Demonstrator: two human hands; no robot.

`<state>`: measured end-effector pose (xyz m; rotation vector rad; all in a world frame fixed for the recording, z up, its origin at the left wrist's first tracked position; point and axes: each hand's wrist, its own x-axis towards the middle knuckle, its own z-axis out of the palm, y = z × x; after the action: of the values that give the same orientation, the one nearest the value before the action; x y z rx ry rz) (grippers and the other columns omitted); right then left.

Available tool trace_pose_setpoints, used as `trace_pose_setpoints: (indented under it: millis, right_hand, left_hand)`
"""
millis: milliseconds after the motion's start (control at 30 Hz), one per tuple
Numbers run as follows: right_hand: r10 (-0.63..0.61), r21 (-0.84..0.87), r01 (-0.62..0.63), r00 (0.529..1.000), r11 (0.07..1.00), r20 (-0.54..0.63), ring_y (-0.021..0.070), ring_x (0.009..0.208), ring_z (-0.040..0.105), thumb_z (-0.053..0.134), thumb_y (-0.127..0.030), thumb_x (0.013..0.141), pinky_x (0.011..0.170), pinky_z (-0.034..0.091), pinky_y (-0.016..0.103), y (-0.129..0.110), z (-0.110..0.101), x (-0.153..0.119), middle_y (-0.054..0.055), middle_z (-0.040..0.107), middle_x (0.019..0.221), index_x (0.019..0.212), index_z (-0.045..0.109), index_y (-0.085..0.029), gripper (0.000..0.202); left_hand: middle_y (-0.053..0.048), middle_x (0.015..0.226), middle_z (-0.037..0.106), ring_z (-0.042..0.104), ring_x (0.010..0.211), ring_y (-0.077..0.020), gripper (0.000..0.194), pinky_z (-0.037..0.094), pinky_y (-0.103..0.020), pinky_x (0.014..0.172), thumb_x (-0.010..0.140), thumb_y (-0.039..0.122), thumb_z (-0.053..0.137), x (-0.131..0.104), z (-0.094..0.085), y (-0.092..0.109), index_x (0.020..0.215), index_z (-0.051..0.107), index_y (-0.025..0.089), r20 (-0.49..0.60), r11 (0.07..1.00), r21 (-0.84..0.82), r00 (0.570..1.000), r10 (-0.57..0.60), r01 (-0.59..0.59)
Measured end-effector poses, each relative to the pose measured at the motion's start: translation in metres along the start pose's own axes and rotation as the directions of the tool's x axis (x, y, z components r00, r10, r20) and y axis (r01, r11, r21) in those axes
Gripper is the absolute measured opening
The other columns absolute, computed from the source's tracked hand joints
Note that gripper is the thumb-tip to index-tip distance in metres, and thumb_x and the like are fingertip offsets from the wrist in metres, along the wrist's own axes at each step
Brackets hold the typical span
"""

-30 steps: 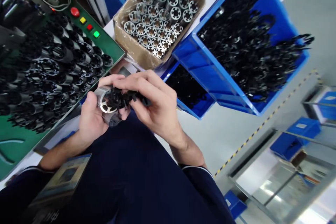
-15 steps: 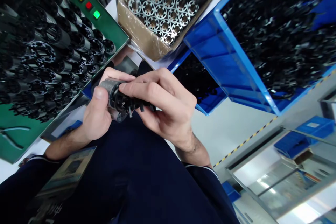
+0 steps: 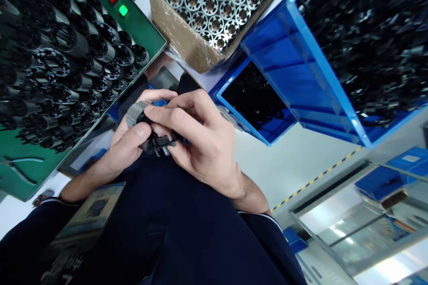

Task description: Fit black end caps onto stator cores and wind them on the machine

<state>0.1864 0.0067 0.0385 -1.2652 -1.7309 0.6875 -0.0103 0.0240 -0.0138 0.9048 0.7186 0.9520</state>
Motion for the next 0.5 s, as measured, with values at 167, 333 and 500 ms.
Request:
trace_pose_setpoints:
  millis: [167,333,500]
  right_hand:
    - [0.086,0.095,-0.097,0.990,0.991,0.111,0.0258,0.093,0.083,0.090,-0.018,0.110,0.082,0.076,0.042,0.004,-0.012,0.002,0.005,0.090,0.112,0.138,0.093,-0.034,0.032]
    - [-0.026,0.158,0.018,0.999,0.987,0.045,0.0231,0.086,0.085,0.092,-0.026,0.111,0.078,0.075,0.037,0.011,-0.014,-0.006,0.003,0.090,0.105,0.136,0.095,-0.033,0.027]
    - [-0.082,0.116,0.071,0.993,0.991,0.087,0.0212,0.082,0.086,0.087,-0.025,0.113,0.073,0.073,0.036,0.013,-0.019,-0.013,0.003,0.090,0.107,0.142,0.094,-0.032,0.031]
  left_hand:
    - [-0.004,0.107,0.075,0.065,0.069,-0.0157,0.064,0.059,-0.030,0.063,0.107,0.067,0.089,-0.005,-0.009,-0.008,0.158,0.078,0.030,0.031,0.997,0.014,0.997,0.071,-0.071]
    - [-0.001,0.100,0.076,0.074,0.076,-0.0226,0.091,0.066,-0.036,0.073,0.095,0.055,0.102,-0.001,-0.016,-0.004,0.176,0.065,0.036,0.246,0.974,0.162,0.962,0.117,-0.160]
    - [-0.006,0.122,0.080,0.077,0.086,-0.0182,0.069,0.066,-0.030,0.076,0.103,0.043,0.093,-0.002,-0.012,0.003,0.167,0.072,0.027,0.305,0.980,0.083,0.941,0.147,-0.180]
